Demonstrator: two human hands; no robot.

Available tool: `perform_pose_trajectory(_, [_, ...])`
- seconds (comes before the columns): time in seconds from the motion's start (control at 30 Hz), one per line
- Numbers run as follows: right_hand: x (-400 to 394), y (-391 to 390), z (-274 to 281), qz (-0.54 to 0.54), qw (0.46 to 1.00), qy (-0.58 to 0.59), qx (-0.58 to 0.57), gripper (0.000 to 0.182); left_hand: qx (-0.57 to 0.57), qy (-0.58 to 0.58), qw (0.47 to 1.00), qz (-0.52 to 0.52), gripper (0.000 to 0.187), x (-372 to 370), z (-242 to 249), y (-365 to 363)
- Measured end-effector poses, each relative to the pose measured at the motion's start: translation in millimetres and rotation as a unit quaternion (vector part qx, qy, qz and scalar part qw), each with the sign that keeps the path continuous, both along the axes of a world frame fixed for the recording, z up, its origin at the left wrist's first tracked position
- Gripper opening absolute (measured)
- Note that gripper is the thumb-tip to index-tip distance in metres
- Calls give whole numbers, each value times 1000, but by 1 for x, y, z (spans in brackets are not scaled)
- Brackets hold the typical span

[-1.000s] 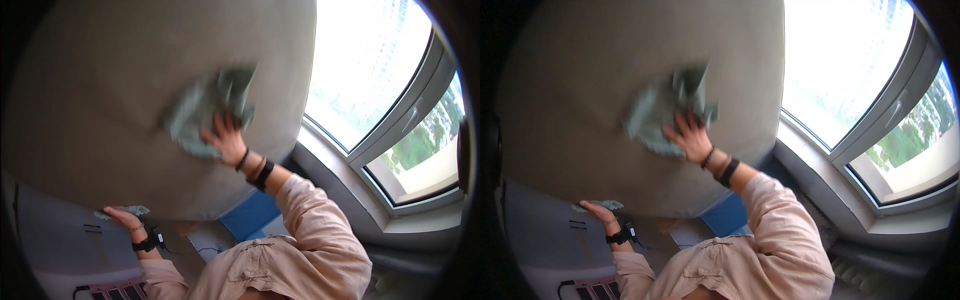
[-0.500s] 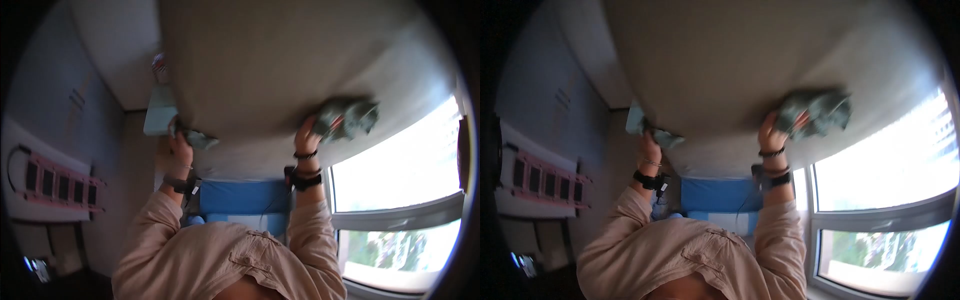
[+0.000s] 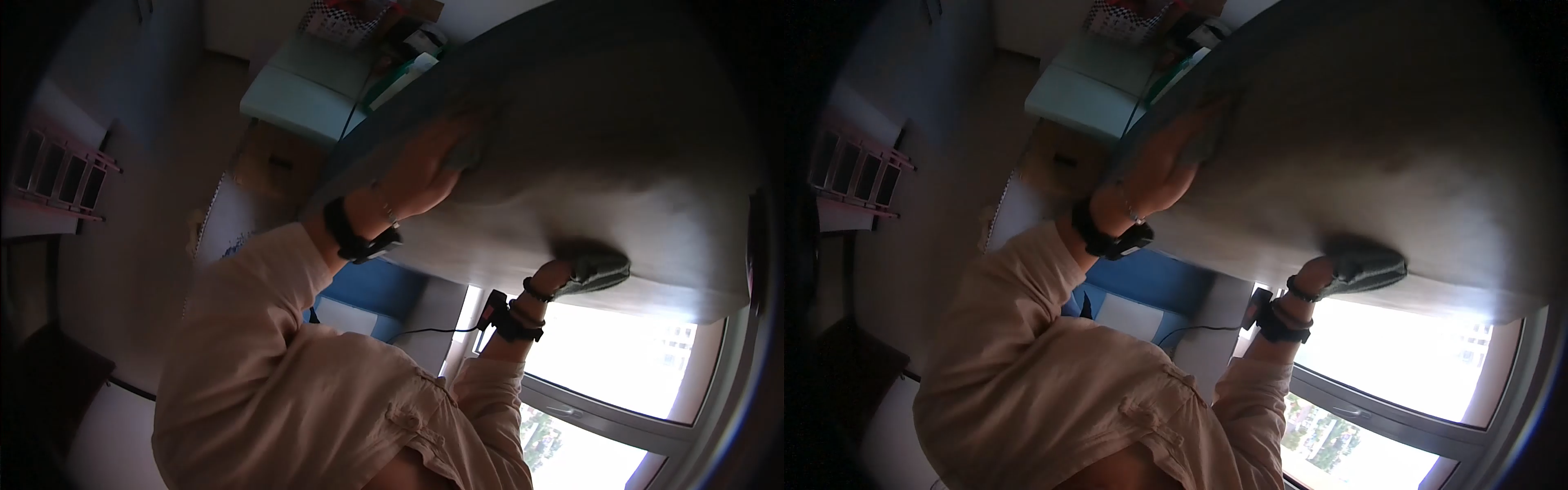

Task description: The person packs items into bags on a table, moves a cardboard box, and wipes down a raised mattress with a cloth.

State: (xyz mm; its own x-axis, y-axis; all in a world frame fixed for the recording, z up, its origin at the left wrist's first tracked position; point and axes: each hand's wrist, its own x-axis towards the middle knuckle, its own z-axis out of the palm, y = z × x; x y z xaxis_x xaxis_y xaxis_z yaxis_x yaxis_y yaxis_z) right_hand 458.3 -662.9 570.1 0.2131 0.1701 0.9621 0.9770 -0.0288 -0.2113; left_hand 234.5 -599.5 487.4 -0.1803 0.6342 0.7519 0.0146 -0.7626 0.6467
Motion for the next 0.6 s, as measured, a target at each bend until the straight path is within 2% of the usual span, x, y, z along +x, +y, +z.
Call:
perform_pose_trajectory(0.07, [-15,3,1,-17,1000,-24,-2,70,-133,80,988,1,34,-7,-61,-10])
perform_pose_trajectory(0.17, [10,1,-16,29,999,1,-42,69,-329,153,931,-41,38,-9,-202,-23])
perform_pose_trajectory(0.23, [34,1,-23,131,981,116,-83,69,-537,153,826,-81,38,-5,-266,-26])
perform_pose_trajectory(0.27, [45,5,-24,198,956,199,-89,69,-537,152,826,-81,38,-4,-260,-23])
perform_pose_trajectory(0.3, [51,7,-22,235,937,243,-85,69,-461,269,845,-24,35,1,-244,-15])
perform_pose_trajectory(0.33, [51,9,-18,241,938,237,-76,69,-378,381,843,34,33,6,-222,-8])
perform_pose_trajectory(0.4, [36,9,-13,120,988,79,-55,64,-295,398,867,53,50,5,-135,-8])
perform_pose_trajectory(0.43, [29,9,-10,49,998,7,-33,61,-149,346,913,156,52,9,-107,-10])
perform_pose_trajectory(0.47, [16,11,-13,3,998,-58,-11,60,6,280,926,253,55,14,-94,-11])
perform_pose_trajectory(0.5, [1,12,-25,-7,994,-104,-18,59,9,283,925,252,55,15,-93,-7])
perform_pose_trajectory(0.53, [-17,13,-42,-7,988,-150,-43,59,-10,134,985,104,55,18,-92,-5])
perform_pose_trajectory(0.57, [-34,12,-66,-3,977,-189,-94,58,-28,-21,998,-52,55,21,-91,-4])
perform_pose_trajectory(0.6, [-50,9,-92,0,960,-224,-169,57,-83,-92,980,-158,53,17,-97,-9])
